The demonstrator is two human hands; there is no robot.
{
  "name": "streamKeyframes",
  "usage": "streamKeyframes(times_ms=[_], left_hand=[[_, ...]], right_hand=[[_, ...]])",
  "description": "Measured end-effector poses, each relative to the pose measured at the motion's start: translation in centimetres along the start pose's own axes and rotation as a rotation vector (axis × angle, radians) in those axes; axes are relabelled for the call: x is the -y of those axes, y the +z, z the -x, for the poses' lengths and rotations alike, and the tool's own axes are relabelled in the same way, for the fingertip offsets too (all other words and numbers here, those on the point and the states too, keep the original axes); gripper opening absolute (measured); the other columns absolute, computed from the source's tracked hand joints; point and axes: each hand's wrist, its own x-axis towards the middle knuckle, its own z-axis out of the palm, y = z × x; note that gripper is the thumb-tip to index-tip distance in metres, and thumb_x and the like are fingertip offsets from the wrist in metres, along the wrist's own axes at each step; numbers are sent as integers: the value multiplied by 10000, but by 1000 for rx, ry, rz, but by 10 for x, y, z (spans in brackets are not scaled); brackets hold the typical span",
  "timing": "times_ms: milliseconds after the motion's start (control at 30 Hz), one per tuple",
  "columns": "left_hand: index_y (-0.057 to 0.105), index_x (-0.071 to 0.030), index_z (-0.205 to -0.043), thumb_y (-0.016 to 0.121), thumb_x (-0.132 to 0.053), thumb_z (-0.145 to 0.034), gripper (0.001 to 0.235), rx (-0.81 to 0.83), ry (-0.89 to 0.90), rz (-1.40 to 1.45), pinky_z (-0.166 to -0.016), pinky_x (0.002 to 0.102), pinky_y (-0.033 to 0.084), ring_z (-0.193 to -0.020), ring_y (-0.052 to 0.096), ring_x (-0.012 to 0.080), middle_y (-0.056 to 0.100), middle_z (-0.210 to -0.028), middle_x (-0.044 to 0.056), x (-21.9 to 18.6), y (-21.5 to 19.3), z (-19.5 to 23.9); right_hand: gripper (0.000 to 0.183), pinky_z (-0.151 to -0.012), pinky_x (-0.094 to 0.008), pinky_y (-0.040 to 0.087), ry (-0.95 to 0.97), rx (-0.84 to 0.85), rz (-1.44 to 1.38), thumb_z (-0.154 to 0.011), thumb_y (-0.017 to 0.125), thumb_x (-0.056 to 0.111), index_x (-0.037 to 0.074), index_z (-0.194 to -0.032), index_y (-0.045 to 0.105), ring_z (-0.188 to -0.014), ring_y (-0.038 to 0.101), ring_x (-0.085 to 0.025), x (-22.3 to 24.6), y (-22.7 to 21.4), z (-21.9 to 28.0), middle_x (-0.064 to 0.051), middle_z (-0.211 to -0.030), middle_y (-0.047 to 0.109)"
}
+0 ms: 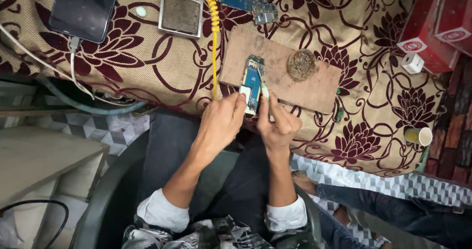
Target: The person uses a soldering iron and a small brush to work on a small electronic component, likely a phone screen or circuit board. They apply flux or solder paste and carefully manipulate the component on a patterned tablecloth.
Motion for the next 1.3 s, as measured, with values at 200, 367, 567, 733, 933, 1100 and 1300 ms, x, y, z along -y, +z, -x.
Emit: streamKeyframes(times_ms=[200, 367, 567, 733, 933, 1100, 1300], left_hand=[[651, -1, -883, 436, -284, -1083, 407, 37, 48, 23, -559, 518, 507, -588, 667, 414, 639, -637, 237, 0, -1, 10], [641, 1, -883, 429, -314, -1057, 418, 167, -121, 188, -450, 403, 547, -425, 676, 256, 646, -536, 160, -11, -12, 8], [680, -26, -913, 418, -335, -1070, 434, 67, -169, 118, -471, 383, 556, -440, 683, 241, 660, -529, 132, -16, -15, 10], [678, 1, -823, 482, -313, -1093, 458, -141, -42, -74, -521, 418, 531, -497, 674, 288, 637, -540, 164, -19, -8, 4], [666, 16, -839, 521, -275, -1040, 383, -20, -106, 173, -438, 354, 523, -431, 690, 216, 658, -541, 129, -22, -7, 2], [668, 8, -849, 546, -271, -1026, 353, -19, -105, 235, -424, 339, 507, -428, 688, 197, 668, -550, 104, -20, -3, -4], [702, -73, -877, 495, -333, -1044, 373, -25, -136, 52, -477, 354, 525, -434, 686, 187, 706, -575, 38, -26, 1, -3]], right_hand=[[216, -535, -307, 452, 17, 59, -76, -925, 790, -22, -17, -1138, 757, -545, 608, -164, 0, -24, -8, -105, -748, 692], [220, -488, -363, 407, -131, 20, 95, -853, 845, -8, -27, -1065, 790, -462, 552, -202, 0, -16, -2, -101, -595, 607], [169, -591, -277, 467, 117, 69, -184, -976, 748, 32, -15, -1137, 762, -647, 644, -118, -30, -15, 6, -126, -873, 757], [171, -575, -272, 437, 215, 158, -252, -945, 758, 41, -18, -1104, 781, -603, 593, -106, -46, -25, 7, -104, -752, 720], [175, -557, -311, 447, -32, 70, -131, -918, 786, 23, -8, -1089, 772, -594, 622, -161, -39, -22, 9, -108, -787, 713], [195, -480, -354, 393, -194, 19, 9, -867, 858, 19, -27, -1046, 796, -471, 530, -178, -27, -18, 13, -77, -589, 572], [131, -619, -258, 479, 439, 176, -477, -1004, 737, 114, 4, -1074, 746, -727, 585, -34, -34, -21, 5, 16, -829, 660]])
